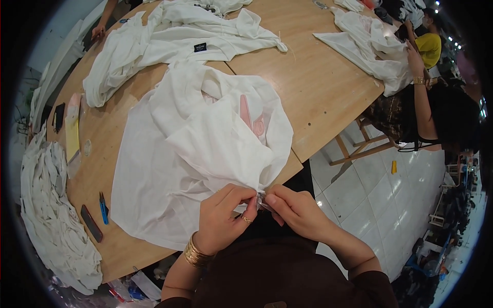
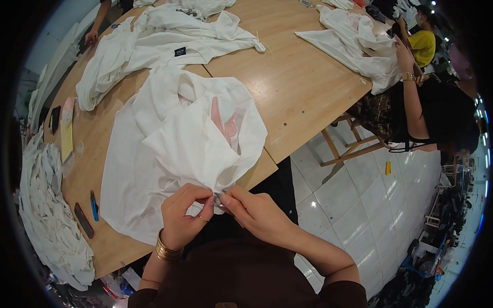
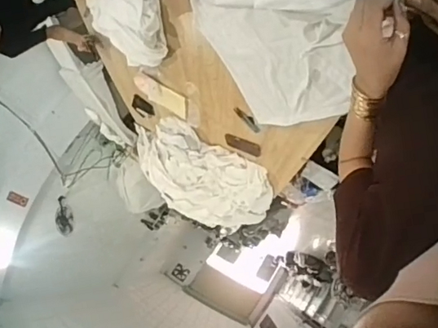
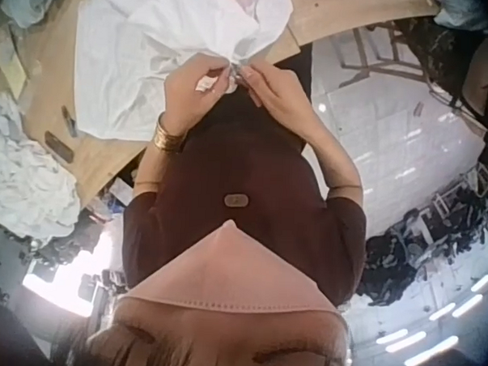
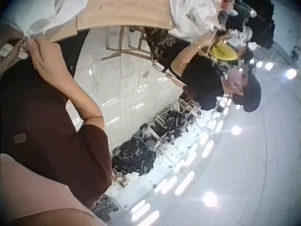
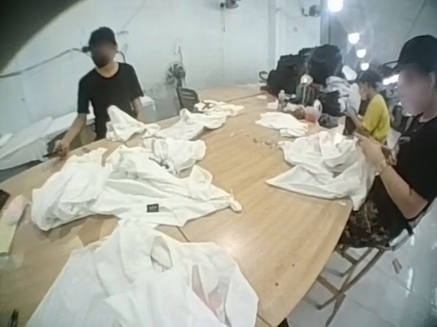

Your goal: Trim excess threads and perform quality control on white garments using scissors.

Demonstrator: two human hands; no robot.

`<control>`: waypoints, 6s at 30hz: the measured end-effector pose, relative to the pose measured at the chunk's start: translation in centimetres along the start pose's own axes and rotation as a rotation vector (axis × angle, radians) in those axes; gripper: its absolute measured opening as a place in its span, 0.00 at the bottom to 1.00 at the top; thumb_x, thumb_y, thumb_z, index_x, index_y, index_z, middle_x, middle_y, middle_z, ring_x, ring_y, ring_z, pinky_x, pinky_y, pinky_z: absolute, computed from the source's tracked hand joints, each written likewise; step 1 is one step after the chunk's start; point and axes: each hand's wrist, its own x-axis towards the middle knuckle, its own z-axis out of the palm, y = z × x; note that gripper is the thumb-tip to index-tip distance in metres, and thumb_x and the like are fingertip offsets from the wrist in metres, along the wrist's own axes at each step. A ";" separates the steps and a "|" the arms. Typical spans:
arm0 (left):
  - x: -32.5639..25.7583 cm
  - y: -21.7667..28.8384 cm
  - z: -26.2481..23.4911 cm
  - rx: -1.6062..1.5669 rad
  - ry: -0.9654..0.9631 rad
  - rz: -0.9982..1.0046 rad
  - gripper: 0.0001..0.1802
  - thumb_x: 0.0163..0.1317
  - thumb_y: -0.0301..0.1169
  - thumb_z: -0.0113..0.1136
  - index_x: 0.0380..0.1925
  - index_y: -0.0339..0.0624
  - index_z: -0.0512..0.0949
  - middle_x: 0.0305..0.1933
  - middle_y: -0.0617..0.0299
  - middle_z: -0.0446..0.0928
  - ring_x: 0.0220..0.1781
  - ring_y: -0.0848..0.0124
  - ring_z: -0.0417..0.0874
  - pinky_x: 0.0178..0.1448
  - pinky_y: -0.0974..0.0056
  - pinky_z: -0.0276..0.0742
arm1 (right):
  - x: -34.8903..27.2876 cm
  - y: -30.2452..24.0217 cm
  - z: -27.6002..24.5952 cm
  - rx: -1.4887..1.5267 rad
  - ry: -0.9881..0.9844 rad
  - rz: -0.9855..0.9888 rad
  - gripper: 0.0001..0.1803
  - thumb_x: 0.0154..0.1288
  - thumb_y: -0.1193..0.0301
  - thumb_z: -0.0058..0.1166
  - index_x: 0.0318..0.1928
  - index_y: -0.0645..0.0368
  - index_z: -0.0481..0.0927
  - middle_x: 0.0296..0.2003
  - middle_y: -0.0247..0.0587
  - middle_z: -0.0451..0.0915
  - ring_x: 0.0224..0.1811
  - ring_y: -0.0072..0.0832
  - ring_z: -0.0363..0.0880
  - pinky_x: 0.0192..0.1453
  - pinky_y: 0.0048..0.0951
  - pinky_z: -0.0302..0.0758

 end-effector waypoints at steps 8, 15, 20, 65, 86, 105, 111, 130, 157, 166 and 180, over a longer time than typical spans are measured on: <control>-0.2 0.2 -0.6 0.024 0.029 0.026 0.08 0.46 0.21 0.63 0.28 0.41 0.77 0.26 0.62 0.76 0.25 0.66 0.79 0.28 0.67 0.73 | -0.2 0.7 0.4 0.005 0.024 -0.250 0.15 0.66 0.62 0.53 0.42 0.62 0.72 0.24 0.41 0.75 0.23 0.31 0.73 0.30 0.29 0.69; -0.3 0.4 -0.8 0.044 0.036 0.043 0.08 0.43 0.21 0.63 0.26 0.42 0.77 0.24 0.63 0.74 0.23 0.66 0.76 0.26 0.66 0.71 | 0.0 0.4 0.3 0.081 -0.054 -0.110 0.12 0.68 0.63 0.50 0.37 0.60 0.75 0.19 0.34 0.68 0.21 0.19 0.64 0.27 0.23 0.64; -0.4 0.4 -0.8 0.032 0.042 0.050 0.08 0.43 0.21 0.62 0.25 0.42 0.76 0.24 0.63 0.74 0.23 0.65 0.76 0.26 0.66 0.71 | 0.2 0.9 0.8 0.192 -0.073 -0.098 0.13 0.70 0.63 0.47 0.34 0.60 0.75 0.16 0.29 0.66 0.18 0.15 0.61 0.24 0.20 0.60; -0.9 0.1 -0.8 -0.159 0.014 -0.098 0.08 0.45 0.19 0.62 0.28 0.38 0.77 0.28 0.61 0.77 0.28 0.67 0.80 0.33 0.69 0.74 | -0.6 -0.6 0.6 0.469 -0.135 0.091 0.19 0.74 0.61 0.38 0.29 0.60 0.69 0.16 0.28 0.64 0.15 0.14 0.62 0.21 0.18 0.59; -0.9 0.3 -0.6 0.000 0.065 0.021 0.08 0.44 0.20 0.63 0.27 0.41 0.78 0.27 0.62 0.77 0.26 0.66 0.79 0.29 0.67 0.74 | -0.6 -0.2 1.2 0.412 -0.157 0.032 0.19 0.74 0.61 0.37 0.29 0.60 0.70 0.17 0.29 0.65 0.15 0.14 0.63 0.22 0.19 0.60; -1.0 0.0 -0.5 0.012 0.027 0.037 0.08 0.44 0.21 0.64 0.28 0.41 0.78 0.29 0.63 0.78 0.28 0.66 0.80 0.31 0.67 0.75 | -0.6 0.6 1.4 0.327 -0.098 0.048 0.17 0.73 0.62 0.41 0.30 0.61 0.70 0.16 0.30 0.65 0.15 0.15 0.63 0.21 0.20 0.60; -0.8 0.1 -0.6 0.037 0.003 0.059 0.09 0.44 0.21 0.63 0.27 0.42 0.78 0.29 0.64 0.78 0.28 0.67 0.80 0.31 0.67 0.75 | -0.9 0.0 1.5 -0.090 0.097 -0.103 0.16 0.71 0.62 0.45 0.31 0.62 0.70 0.15 0.33 0.65 0.16 0.20 0.62 0.22 0.27 0.61; -0.8 -0.4 -0.9 0.115 -0.022 0.116 0.10 0.43 0.21 0.64 0.28 0.44 0.78 0.30 0.66 0.78 0.29 0.67 0.80 0.32 0.66 0.76 | -0.6 0.4 1.5 0.083 0.014 -0.066 0.18 0.73 0.61 0.42 0.28 0.60 0.69 0.14 0.28 0.62 0.15 0.13 0.58 0.20 0.19 0.56; -1.0 -0.9 -0.7 0.173 -0.031 0.210 0.13 0.40 0.22 0.64 0.30 0.46 0.78 0.32 0.68 0.76 0.27 0.69 0.78 0.29 0.67 0.74 | -0.4 0.3 0.9 0.083 -0.090 0.072 0.16 0.73 0.64 0.42 0.30 0.60 0.70 0.19 0.28 0.66 0.18 0.13 0.63 0.21 0.18 0.60; -1.0 -0.7 -1.0 -0.002 -0.049 0.057 0.10 0.43 0.21 0.63 0.28 0.43 0.79 0.30 0.65 0.78 0.30 0.68 0.80 0.32 0.68 0.76 | 0.1 1.2 1.1 0.382 -0.013 0.098 0.18 0.72 0.62 0.44 0.26 0.61 0.71 0.15 0.27 0.64 0.17 0.12 0.62 0.20 0.18 0.57; -1.8 -1.1 -1.8 -0.263 -0.108 -0.214 0.06 0.49 0.22 0.62 0.29 0.38 0.79 0.30 0.62 0.78 0.31 0.71 0.81 0.36 0.71 0.77 | 0.5 1.0 2.0 -0.119 0.426 -0.289 0.07 0.56 0.75 0.59 0.35 0.61 0.76 0.21 0.29 0.72 0.22 0.12 0.64 0.27 0.17 0.65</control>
